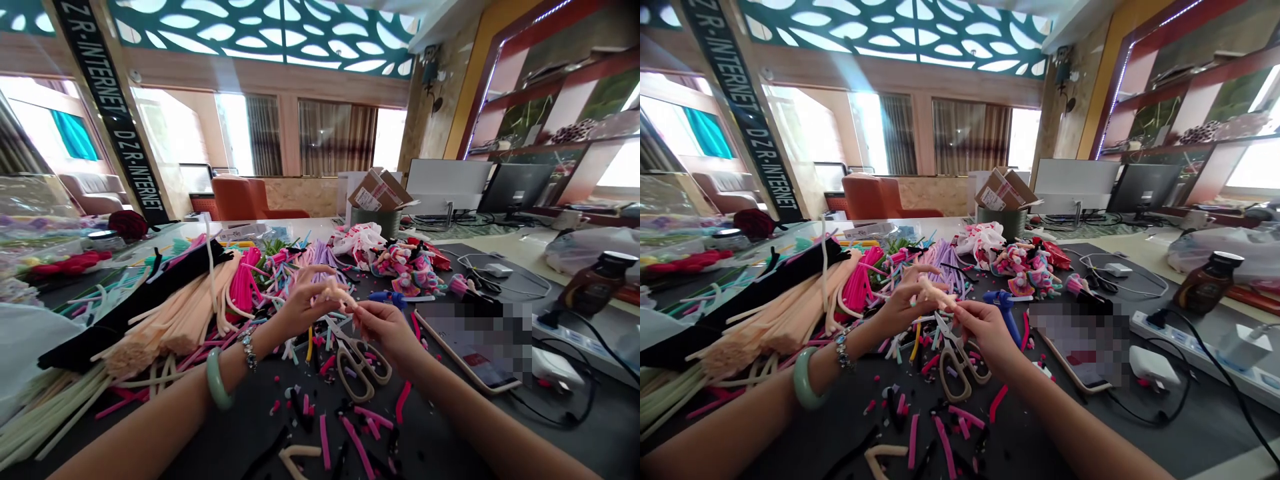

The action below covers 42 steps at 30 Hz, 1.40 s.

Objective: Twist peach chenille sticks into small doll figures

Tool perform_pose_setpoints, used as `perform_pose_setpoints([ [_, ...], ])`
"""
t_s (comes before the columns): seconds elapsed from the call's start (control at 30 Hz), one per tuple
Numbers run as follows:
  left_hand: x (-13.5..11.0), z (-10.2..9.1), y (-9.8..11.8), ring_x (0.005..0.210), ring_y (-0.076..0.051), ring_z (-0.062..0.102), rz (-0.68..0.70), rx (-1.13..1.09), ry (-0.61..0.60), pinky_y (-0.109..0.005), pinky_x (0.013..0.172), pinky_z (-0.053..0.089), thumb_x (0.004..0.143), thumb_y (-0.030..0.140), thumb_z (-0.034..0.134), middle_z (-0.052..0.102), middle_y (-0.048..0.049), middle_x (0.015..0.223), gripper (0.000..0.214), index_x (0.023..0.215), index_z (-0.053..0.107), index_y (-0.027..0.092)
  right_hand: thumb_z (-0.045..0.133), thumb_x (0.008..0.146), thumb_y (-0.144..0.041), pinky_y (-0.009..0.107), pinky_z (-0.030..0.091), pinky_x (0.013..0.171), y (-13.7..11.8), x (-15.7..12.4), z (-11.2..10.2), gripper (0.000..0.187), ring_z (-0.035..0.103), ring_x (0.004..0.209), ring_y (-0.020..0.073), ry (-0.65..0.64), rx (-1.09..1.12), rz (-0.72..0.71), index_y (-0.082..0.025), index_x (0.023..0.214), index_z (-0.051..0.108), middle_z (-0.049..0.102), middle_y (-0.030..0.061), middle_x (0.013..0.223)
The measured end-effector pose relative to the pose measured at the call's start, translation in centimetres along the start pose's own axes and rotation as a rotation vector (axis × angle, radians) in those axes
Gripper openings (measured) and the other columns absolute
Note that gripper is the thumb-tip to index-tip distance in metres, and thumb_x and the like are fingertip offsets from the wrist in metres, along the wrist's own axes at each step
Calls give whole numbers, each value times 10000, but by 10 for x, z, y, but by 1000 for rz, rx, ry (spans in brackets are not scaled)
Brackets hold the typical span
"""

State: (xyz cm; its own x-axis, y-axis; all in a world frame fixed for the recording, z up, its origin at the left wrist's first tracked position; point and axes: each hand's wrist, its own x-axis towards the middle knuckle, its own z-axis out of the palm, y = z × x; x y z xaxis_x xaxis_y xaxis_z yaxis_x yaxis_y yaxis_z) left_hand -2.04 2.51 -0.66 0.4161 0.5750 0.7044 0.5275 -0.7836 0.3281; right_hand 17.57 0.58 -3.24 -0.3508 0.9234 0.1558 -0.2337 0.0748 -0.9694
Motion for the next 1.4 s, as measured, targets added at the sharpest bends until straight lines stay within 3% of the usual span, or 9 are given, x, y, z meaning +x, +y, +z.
perform_pose_setpoints([
  [0.1,2,4,8,1145,-237,485,15,-99,-65,-424,1009,349,843,321,587,554,-80,1225,217,1016,679,228,704,721,-394,205,302,473,3,3,-3,262,420,493,64,-19,12,8,-137,771,697,551,-7,614],
  [0.37,-2,28,15,1126,-213,518,-3,-356,-90,-369,1002,403,872,243,529,612,-89,1127,172,1001,623,180,704,689,-457,218,298,430,20,2,2,326,419,440,79,-64,-44,86,-150,624,615,527,-7,555],
  [0.57,-4,36,19,1030,-215,552,-158,-453,51,-370,940,430,900,326,471,633,-101,1058,230,843,611,153,679,735,-430,218,325,452,14,2,-1,289,446,456,87,-27,-200,30,-145,687,668,557,-4,540],
  [0.77,-4,31,17,630,-120,535,-312,-574,169,-275,660,463,933,424,378,660,-36,804,353,1070,546,145,591,795,-460,231,332,426,15,0,-3,320,466,429,104,36,-495,-82,-157,782,689,544,-9,539],
  [0.9,-11,33,27,733,-149,575,-282,-416,225,-292,730,454,929,346,406,647,-37,792,256,929,575,153,581,806,-424,239,350,422,6,0,-6,288,482,417,110,166,-575,-199,-156,791,687,543,-3,541],
  [1.03,-25,22,45,760,-160,570,-185,-320,328,-296,727,444,917,250,407,619,-54,853,157,936,538,166,570,818,-320,239,409,457,-35,-3,-16,185,505,456,102,207,-468,-360,-188,874,688,569,2,638],
  [1.13,-39,4,56,708,-149,525,-178,-295,216,-286,695,418,911,244,413,585,-43,813,151,893,543,169,582,811,-289,218,433,498,-64,-11,-14,187,515,543,100,238,-421,-505,-233,959,680,576,8,719],
  [1.3,-55,-16,66,578,-100,394,-269,-481,-129,-230,563,345,896,274,450,468,18,677,142,814,498,168,714,697,-287,222,408,427,-55,-29,22,439,502,467,113,-91,-668,-358,-289,1126,620,598,-4,665],
  [1.4,-57,-14,70,634,-106,403,-352,-711,-243,-223,586,356,906,331,439,480,1,749,184,886,519,166,672,734,-328,240,420,463,-38,-36,37,214,521,507,143,-148,-658,-320,-269,938,696,617,15,625],
])
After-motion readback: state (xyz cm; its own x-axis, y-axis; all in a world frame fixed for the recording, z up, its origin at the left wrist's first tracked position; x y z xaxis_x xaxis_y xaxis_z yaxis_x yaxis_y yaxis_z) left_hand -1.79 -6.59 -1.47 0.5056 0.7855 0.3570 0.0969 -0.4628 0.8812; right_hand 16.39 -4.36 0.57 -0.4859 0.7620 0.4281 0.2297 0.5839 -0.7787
